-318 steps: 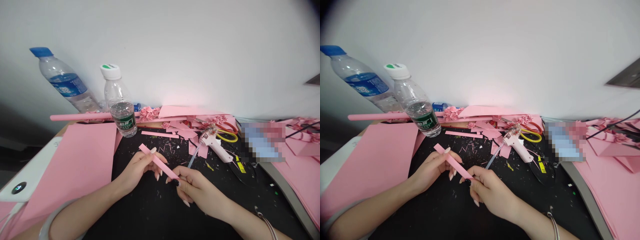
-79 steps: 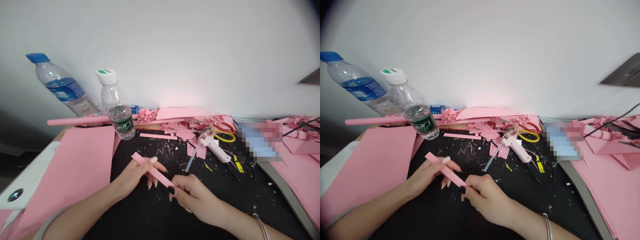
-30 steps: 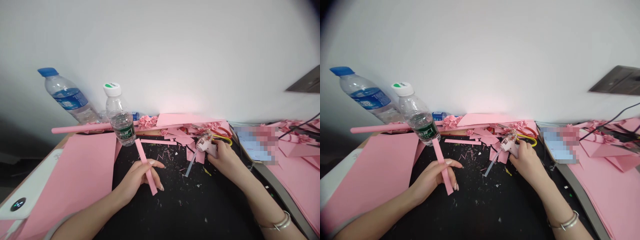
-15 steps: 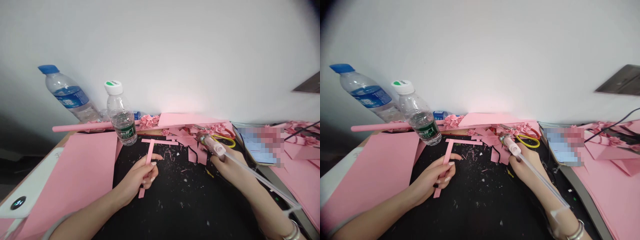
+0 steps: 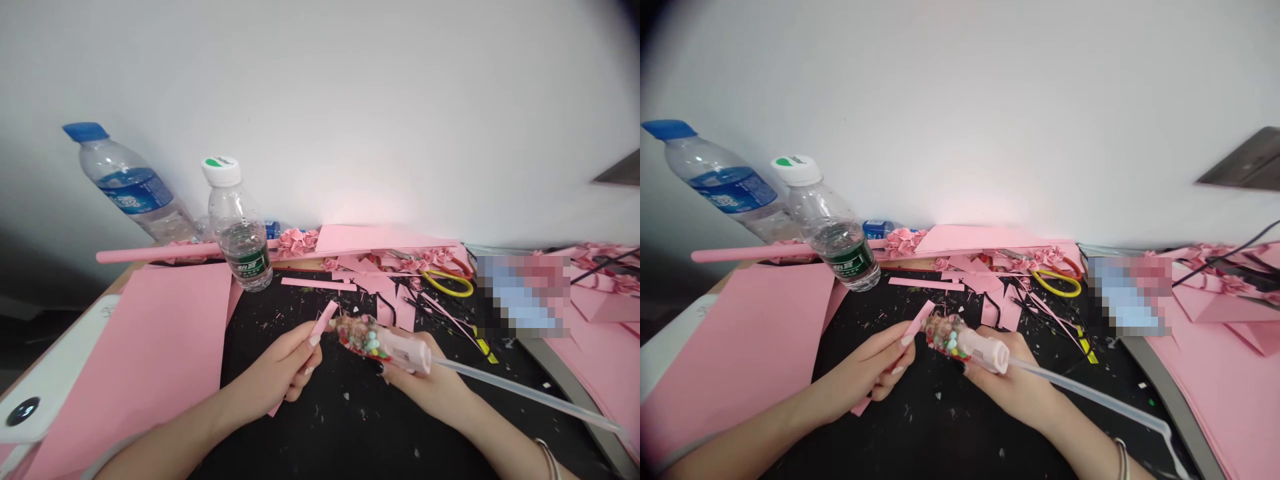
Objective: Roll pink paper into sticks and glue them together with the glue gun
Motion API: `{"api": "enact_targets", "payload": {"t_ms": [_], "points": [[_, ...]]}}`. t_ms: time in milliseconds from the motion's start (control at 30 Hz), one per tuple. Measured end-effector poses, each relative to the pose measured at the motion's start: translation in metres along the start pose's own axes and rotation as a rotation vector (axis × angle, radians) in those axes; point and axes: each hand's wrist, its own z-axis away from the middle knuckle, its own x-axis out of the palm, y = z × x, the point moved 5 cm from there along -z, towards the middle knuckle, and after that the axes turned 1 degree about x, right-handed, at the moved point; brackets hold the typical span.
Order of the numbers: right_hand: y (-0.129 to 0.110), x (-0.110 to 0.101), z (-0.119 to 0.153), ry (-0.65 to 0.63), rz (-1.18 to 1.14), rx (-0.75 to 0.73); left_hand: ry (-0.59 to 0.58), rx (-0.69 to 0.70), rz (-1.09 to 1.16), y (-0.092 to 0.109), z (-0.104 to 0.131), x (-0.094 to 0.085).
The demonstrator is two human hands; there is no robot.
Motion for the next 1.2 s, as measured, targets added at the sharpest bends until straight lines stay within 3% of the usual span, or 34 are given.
{"api": "enact_targets", "payload": {"t_ms": [200,467,1200], "points": [[0.002,0.012,-0.001,-0.118,-0.002,0.029,0.023,-0.001,-0.09,-0.005,-0.002,-0.002],[0.0,0.015,-0.003,-0.147,-0.04,0.055,0.027,-0.006,-0.127,-0.002,0.0,0.001],[0.004,0.008,-0.003,0.035,0.053,0.01,0.061,-0.019,-0.104,-0.005,0.0,-0.003]]}}
